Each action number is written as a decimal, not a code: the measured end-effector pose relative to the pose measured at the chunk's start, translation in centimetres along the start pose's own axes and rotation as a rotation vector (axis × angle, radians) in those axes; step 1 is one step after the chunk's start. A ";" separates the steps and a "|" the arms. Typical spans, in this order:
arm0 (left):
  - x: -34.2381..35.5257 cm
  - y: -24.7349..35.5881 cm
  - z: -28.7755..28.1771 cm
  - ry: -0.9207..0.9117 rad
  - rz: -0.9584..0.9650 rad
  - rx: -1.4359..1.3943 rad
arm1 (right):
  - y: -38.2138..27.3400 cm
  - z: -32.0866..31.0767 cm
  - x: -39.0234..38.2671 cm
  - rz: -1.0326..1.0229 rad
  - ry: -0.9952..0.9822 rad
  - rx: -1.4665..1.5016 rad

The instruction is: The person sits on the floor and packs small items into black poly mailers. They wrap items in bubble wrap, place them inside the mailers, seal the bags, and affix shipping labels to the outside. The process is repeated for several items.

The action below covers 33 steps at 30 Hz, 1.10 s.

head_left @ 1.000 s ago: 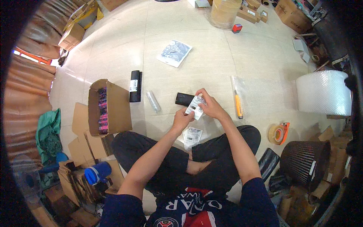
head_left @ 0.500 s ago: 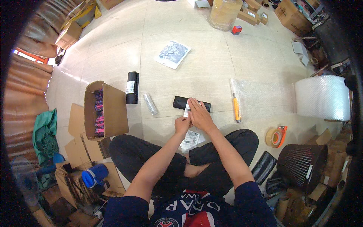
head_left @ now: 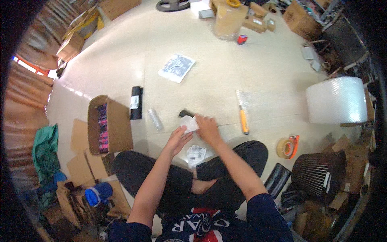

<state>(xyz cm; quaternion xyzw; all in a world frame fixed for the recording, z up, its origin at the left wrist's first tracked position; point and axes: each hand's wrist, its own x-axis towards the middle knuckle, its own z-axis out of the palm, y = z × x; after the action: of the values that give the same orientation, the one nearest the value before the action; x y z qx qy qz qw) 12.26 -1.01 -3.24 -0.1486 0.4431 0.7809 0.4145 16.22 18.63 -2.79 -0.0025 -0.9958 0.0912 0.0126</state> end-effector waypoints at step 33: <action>-4.1 -3.0 8.2 -0.123 0.113 0.438 | 9.8 -15.4 -1.9 0.234 -0.345 1.056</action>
<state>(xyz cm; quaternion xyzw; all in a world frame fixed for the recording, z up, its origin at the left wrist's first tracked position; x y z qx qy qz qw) 18.17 4.41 2.15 0.0179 0.5836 0.6955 0.4187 18.49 31.04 10.52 -0.0910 -0.7956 0.5768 -0.1612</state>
